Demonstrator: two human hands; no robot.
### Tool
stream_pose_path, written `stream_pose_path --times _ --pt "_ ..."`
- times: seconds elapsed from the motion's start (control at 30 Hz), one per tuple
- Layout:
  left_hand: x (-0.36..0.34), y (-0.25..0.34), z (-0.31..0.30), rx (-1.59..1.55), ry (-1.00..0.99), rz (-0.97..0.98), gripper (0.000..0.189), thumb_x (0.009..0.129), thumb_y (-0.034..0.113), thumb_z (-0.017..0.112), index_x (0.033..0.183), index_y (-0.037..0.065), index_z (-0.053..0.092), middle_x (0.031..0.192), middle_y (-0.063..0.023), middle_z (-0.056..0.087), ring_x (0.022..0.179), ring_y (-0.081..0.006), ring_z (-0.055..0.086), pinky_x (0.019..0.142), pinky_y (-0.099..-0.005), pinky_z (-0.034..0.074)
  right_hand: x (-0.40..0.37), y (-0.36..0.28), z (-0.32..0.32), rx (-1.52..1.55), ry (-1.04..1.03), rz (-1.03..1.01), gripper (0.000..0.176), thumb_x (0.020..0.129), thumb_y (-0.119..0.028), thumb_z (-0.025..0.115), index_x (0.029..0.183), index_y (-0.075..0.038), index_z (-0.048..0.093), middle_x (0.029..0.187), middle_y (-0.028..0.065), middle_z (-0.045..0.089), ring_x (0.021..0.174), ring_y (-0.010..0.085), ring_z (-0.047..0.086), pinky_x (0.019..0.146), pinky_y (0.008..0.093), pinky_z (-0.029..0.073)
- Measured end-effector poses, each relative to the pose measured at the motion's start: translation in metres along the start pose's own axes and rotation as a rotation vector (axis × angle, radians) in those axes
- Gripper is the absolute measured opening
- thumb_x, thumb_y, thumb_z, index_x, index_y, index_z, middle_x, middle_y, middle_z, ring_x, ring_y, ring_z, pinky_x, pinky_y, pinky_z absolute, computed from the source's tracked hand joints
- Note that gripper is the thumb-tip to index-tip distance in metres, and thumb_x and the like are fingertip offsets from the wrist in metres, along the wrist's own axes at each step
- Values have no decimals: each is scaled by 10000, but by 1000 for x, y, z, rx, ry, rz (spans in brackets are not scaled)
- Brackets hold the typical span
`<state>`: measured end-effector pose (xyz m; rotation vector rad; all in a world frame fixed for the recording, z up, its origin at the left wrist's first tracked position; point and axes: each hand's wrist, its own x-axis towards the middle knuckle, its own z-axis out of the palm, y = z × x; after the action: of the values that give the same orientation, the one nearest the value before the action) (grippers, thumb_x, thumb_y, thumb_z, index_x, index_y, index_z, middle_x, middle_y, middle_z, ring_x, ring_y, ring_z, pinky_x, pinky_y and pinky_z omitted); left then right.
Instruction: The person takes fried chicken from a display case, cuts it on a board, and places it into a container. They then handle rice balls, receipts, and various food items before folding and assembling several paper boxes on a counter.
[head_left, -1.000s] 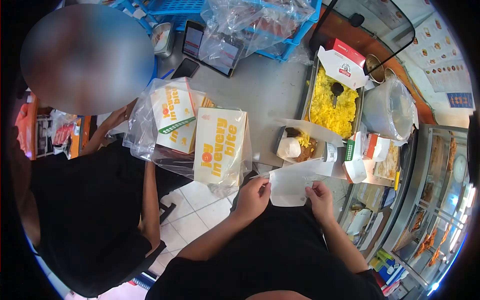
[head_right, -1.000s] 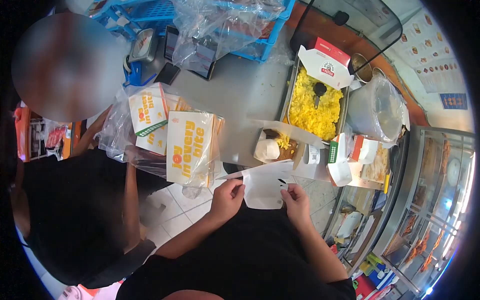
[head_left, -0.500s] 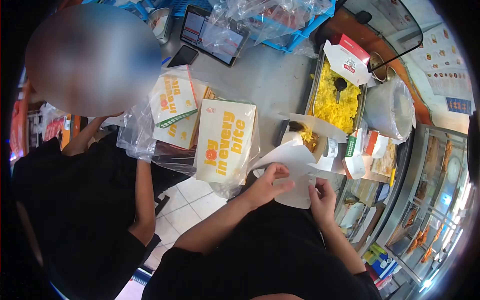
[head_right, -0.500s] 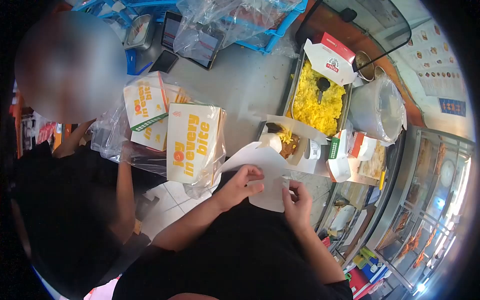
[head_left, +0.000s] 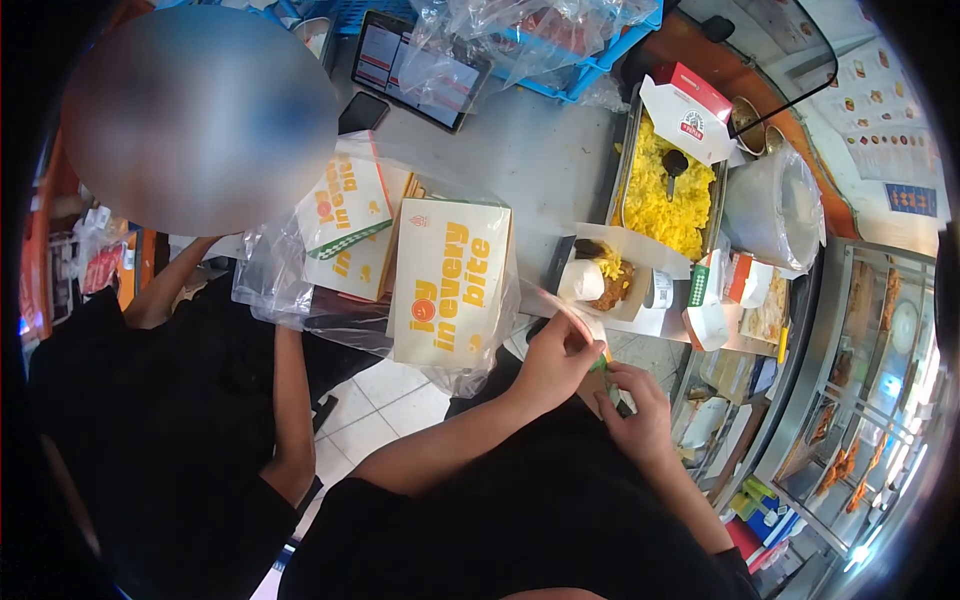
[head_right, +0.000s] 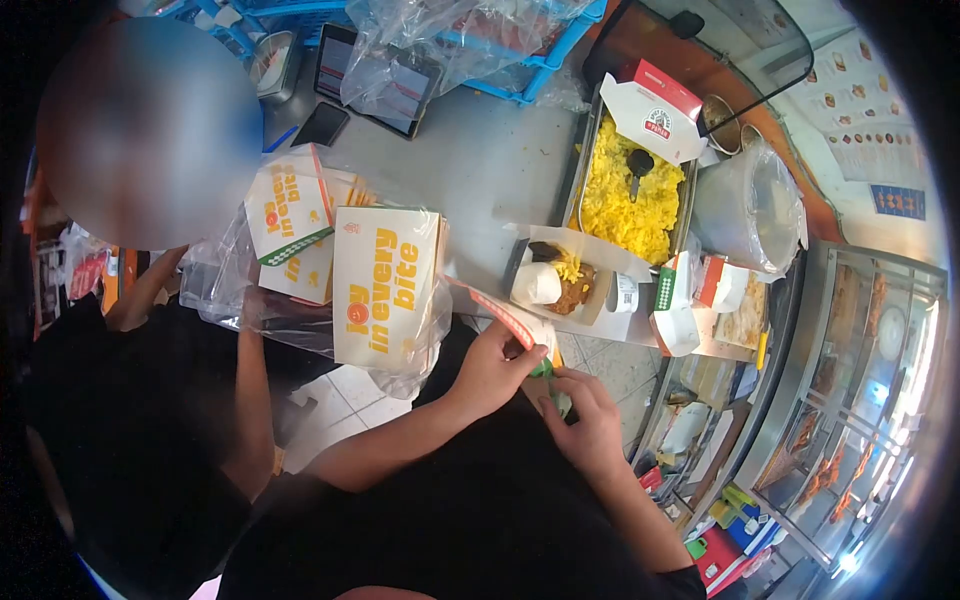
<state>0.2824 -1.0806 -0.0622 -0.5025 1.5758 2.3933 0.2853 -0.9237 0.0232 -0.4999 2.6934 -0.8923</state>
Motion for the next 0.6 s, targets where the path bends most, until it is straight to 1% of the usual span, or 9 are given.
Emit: stream_pose_path --times 0.07,0.13,0.17,0.27,0.3,0.33,0.37,0.43,0.6 --pt "-2 3 -4 161 -14 35 227 884 80 728 1029 -22 587 895 -94 683 815 -144 666 742 -284 534 -6 9 7 135 43 106 254 778 -3 755 1002 -12 637 1065 156 681 900 297 689 791 340 563" --pt "-3 2 -3 120 11 33 197 884 78 730 988 -19 594 863 -87 683 795 -140 666 733 -277 538 -9 14 10 334 80 332 198 801 5 739 971 -11 638 1050 155 701 863 283 704 769 331 570" --pt "-4 1 -2 78 34 31 172 884 75 732 947 -16 600 832 -80 684 775 -136 667 724 -271 543 -9 14 10 333 80 330 198 801 5 739 971 -11 638 1050 155 701 863 283 704 769 331 570" --pt "-3 -7 -3 -6 -15 -19 168 904 72 704 1000 -9 593 902 -81 675 800 -138 668 705 -269 574 -7 13 5 187 113 255 172 789 20 729 933 -20 643 1044 139 699 860 290 704 752 352 572" --pt "-4 -6 -2 -6 -14 -19 168 904 72 704 1000 -9 593 902 -81 675 800 -138 668 705 -269 574 -4 9 0 6 122 87 176 776 20 729 924 -29 646 1028 130 699 860 293 702 743 365 573" --pt "-5 -3 1 -158 -12 -183 166 920 67 681 1032 -1 580 968 -91 664 835 -145 671 703 -301 598 -1 6 -4 -175 130 -82 181 763 19 730 915 -37 649 1013 121 700 859 296 700 734 377 573" --pt "-6 0 4 -311 -9 -348 167 936 62 658 1065 7 567 1035 -101 652 869 -152 674 701 -333 623 3 4 -6 -174 129 -81 181 763 19 730 915 -37 649 1013 121 700 859 296 700 734 377 573" --pt "-6 3 10 -361 -32 -378 172 944 58 643 1082 6 555 1066 -110 639 887 -154 673 697 -335 626 8 0 -8 -310 150 -251 197 739 13 732 907 -49 648 974 111 699 859 301 697 717 387 571" --pt "1 -7 18 -376 -25 -354 198 949 48 629 1121 3 541 1033 -100 648 869 -170 682 696 -333 625 3 3 -13 -270 149 -206 191 751 7 733 915 -43 651 940 109 696 852 285 697 732 368 572"
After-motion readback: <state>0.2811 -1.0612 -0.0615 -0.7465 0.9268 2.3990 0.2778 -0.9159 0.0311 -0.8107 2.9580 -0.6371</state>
